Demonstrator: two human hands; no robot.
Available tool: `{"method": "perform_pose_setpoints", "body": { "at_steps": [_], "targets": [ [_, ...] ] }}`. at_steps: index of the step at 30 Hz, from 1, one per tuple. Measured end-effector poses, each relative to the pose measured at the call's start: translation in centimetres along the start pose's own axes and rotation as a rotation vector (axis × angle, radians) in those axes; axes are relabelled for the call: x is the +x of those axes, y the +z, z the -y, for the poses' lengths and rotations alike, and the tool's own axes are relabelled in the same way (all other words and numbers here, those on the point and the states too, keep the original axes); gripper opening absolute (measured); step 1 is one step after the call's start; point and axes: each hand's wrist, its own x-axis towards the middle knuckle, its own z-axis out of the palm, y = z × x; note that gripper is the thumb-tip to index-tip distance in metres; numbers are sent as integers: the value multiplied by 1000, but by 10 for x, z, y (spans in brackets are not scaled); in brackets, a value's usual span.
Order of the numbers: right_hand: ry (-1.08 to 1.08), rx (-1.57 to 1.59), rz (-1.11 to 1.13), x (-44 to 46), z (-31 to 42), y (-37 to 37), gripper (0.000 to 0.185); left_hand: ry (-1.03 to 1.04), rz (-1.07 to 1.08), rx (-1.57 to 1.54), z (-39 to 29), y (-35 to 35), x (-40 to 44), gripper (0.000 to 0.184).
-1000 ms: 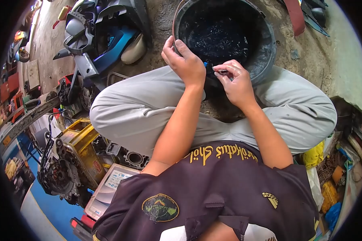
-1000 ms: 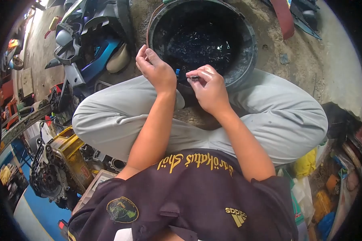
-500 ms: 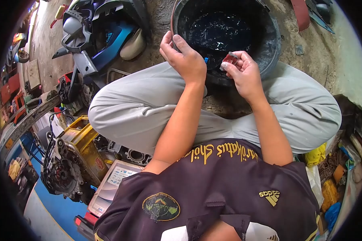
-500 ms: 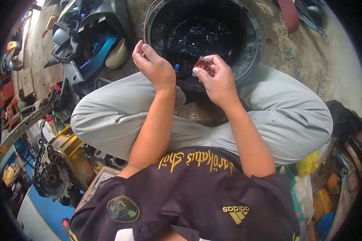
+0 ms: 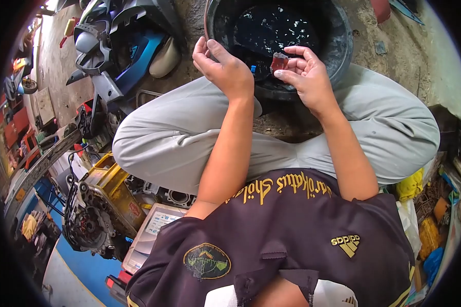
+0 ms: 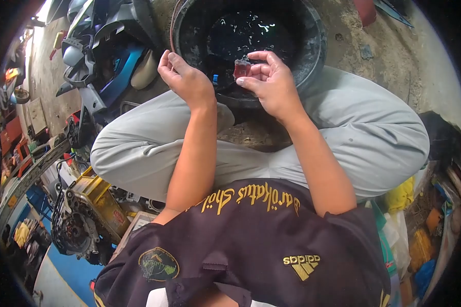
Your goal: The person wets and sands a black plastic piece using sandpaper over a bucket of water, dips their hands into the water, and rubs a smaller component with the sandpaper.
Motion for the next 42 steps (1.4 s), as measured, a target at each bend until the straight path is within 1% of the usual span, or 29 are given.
{"method": "perform_pose_setpoints", "body": {
  "at_steps": [2, 3, 6, 7, 10, 13, 16, 19, 22, 25, 28, 31, 34, 37, 40, 42],
  "targets": [
    [-64, 0, -34, 5, -13, -4, 45, -6, 7, -2, 0, 0, 0, 44],
    [-82, 32, -36, 4, -13, -2, 31, -11, 10, -9, 2, 0, 1, 44],
    [-142, -225, -115, -1, -6, 1, 17, -14, 17, -19, 3, 0, 1, 47],
    [-190, -198, -127, 1, -13, 2, 14, -14, 20, -20, 4, 0, 1, 47],
    [-233, -149, -148, 2, -12, 2, 17, -26, 27, -15, 1, -1, 1, 47],
    [-170, 54, -119, 1, -11, 5, 20, -17, 19, -12, 0, 0, 0, 47],
    [-215, 74, -143, 3, -17, 7, 24, -14, 16, -15, 5, 0, 2, 46],
    [-120, -60, -114, 1, -17, 3, 20, -29, 22, -20, 5, 0, 3, 46],
    [-190, -73, -157, 0, -19, 7, 17, -2, 14, -11, 6, 0, 2, 46],
    [-280, -206, -184, 1, -15, 8, 16, 6, 11, 2, 2, 0, 1, 45],
    [-333, -231, -143, 3, -15, 8, 19, -6, 10, 1, -1, 1, 1, 45],
    [-338, -365, -149, -2, -4, 11, 17, -3, 8, 1, 0, 0, 1, 45],
    [-210, -370, -96, -2, -3, 10, 13, 6, 2, 7, 0, 1, 0, 45],
    [-282, -445, -122, -2, 1, 10, 12, 12, 3, 16, 0, 0, 0, 45],
    [-617, -747, -169, 3, -9, 8, 16, 11, 5, 24, 0, 1, 0, 45],
    [-618, -744, -130, 1, -10, 10, 19, 8, 8, 25, -1, 0, 0, 46]
  ]
}}
